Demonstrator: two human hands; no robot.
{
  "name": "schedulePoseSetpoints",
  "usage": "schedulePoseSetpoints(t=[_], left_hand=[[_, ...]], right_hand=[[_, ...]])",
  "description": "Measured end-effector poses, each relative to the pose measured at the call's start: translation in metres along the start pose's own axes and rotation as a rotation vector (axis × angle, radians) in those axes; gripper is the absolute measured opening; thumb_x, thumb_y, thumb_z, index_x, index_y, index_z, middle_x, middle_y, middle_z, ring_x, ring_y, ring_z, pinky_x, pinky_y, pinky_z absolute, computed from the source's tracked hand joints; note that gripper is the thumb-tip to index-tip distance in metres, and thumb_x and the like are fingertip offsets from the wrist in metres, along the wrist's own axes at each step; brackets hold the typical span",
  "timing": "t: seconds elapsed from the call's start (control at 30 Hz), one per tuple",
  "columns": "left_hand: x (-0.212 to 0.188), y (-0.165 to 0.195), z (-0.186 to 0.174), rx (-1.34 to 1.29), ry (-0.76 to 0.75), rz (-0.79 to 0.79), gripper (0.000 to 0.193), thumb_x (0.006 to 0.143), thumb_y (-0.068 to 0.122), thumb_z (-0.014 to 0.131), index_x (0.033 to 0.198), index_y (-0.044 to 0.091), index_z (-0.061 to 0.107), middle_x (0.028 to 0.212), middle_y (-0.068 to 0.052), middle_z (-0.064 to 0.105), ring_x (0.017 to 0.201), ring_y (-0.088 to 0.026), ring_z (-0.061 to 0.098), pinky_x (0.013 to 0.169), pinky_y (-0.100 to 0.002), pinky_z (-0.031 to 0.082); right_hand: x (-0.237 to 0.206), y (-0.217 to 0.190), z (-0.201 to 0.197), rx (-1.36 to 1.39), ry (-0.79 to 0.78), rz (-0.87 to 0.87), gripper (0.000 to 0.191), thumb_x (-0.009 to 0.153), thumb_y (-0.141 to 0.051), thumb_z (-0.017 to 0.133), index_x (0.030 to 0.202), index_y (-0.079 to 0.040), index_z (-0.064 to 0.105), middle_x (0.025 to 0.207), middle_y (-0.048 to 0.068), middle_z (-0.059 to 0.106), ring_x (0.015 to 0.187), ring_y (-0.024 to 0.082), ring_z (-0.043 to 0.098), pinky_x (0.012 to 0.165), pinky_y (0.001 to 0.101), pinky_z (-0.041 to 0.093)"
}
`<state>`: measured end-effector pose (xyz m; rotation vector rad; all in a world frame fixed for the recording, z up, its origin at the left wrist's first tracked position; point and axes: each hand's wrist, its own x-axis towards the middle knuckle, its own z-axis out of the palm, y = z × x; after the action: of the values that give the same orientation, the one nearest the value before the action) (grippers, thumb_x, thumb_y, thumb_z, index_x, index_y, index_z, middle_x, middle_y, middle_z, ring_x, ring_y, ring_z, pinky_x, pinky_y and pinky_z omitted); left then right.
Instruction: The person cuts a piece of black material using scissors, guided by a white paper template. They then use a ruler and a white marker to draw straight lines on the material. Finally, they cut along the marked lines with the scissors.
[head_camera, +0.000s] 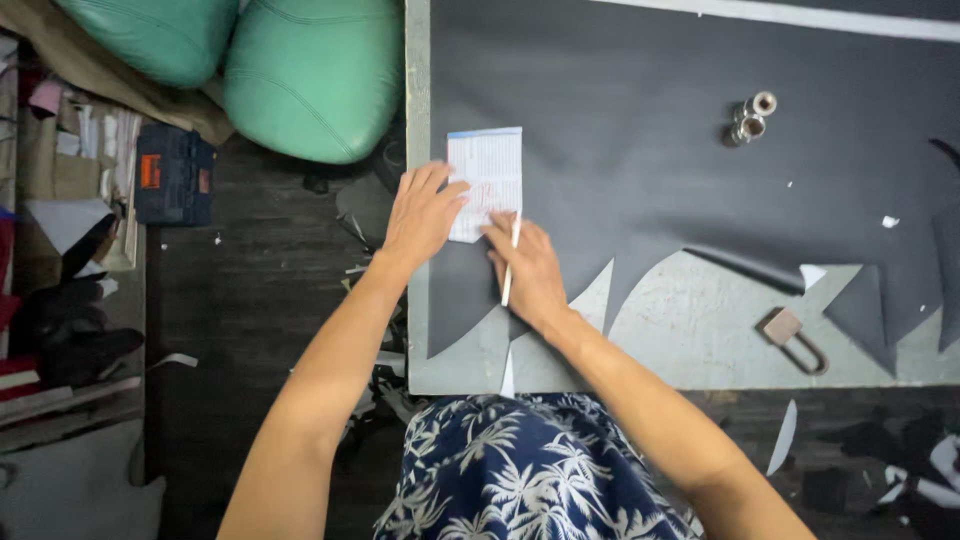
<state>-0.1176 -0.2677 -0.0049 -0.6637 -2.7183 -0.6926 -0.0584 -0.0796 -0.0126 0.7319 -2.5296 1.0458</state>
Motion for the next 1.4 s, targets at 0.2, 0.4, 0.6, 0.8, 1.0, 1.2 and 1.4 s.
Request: schedulePoseSetpoints(t=[0.2,0.4,0.6,0.8,1.0,1.2,1.4], left_hand=[[0.022,-0.021,-0.004,0.005,-0.147,0.070,0.049,0.095,0.033,0.072,0.130,0.002,0.057,0.155,-0.016,0.047,0.150,-0.034,0.033,0.119,-0.055,0.024],[0.028,-0.028,-0.009,-0.020,-0.211,0.020,0.071,0.096,0.041,0.069,0.150,0.001,0.046,0.163,-0.015,0.038,0.154,-0.032,0.024,0.122,-0.058,0.016],[0.032,-0.021,-0.010,0.017,-0.326,-0.006,0.094,0.080,0.052,0.078,0.150,0.001,0.042,0.165,-0.020,0.027,0.154,-0.038,0.013,0.120,-0.061,0.009],[-0.010,-0.011,-0.013,-0.019,-0.401,0.000,0.109,0.070,0.058,0.082,0.152,0.004,0.035,0.167,-0.018,0.018,0.155,-0.039,0.006,0.120,-0.063,0.002],[-0.031,-0.018,-0.009,-0.009,-0.443,-0.030,0.109,0.066,0.058,0.084,0.150,0.007,0.037,0.167,-0.017,0.018,0.155,-0.039,0.006,0.121,-0.063,0.002],[-0.029,-0.025,-0.012,0.010,-0.530,-0.060,0.112,0.062,0.063,0.086,0.149,0.011,0.038,0.165,-0.014,0.018,0.153,-0.038,0.007,0.120,-0.062,0.003],[-0.025,-0.032,-0.016,0.043,-0.566,0.009,0.117,0.058,0.062,0.087,0.151,0.011,0.037,0.164,-0.013,0.023,0.153,-0.037,0.014,0.121,-0.061,0.004]], right_hand=[[-0.009,-0.009,0.026,-0.069,-0.027,0.033,0.043,0.091,-0.006,0.072,0.132,-0.005,0.062,0.143,0.021,0.059,0.137,0.040,0.053,0.117,0.0525,0.038],[0.005,-0.015,0.028,-0.097,0.176,0.328,0.055,0.087,-0.006,0.074,0.138,0.000,0.055,0.147,0.026,0.052,0.136,0.045,0.048,0.114,0.0517,0.037],[0.016,-0.021,0.021,-0.138,0.211,0.199,0.057,0.073,-0.008,0.079,0.127,-0.001,0.060,0.139,0.028,0.055,0.129,0.048,0.051,0.112,0.0530,0.041],[-0.028,-0.036,0.011,-0.094,0.044,-0.039,0.033,0.082,-0.010,0.075,0.115,-0.010,0.068,0.142,0.018,0.059,0.132,0.037,0.057,0.115,0.0535,0.041],[-0.062,-0.035,0.026,0.009,-0.053,-0.026,0.028,0.086,-0.009,0.072,0.114,-0.011,0.071,0.146,0.017,0.058,0.135,0.035,0.056,0.119,0.0510,0.039],[-0.073,-0.036,0.031,0.003,-0.026,-0.012,0.029,0.086,-0.010,0.073,0.115,-0.010,0.072,0.144,0.018,0.060,0.137,0.034,0.056,0.121,0.0497,0.039],[-0.072,-0.042,0.029,0.033,-0.010,0.054,0.025,0.094,-0.027,0.076,0.104,-0.005,0.071,0.136,0.015,0.065,0.133,0.032,0.060,0.119,0.0470,0.043]])
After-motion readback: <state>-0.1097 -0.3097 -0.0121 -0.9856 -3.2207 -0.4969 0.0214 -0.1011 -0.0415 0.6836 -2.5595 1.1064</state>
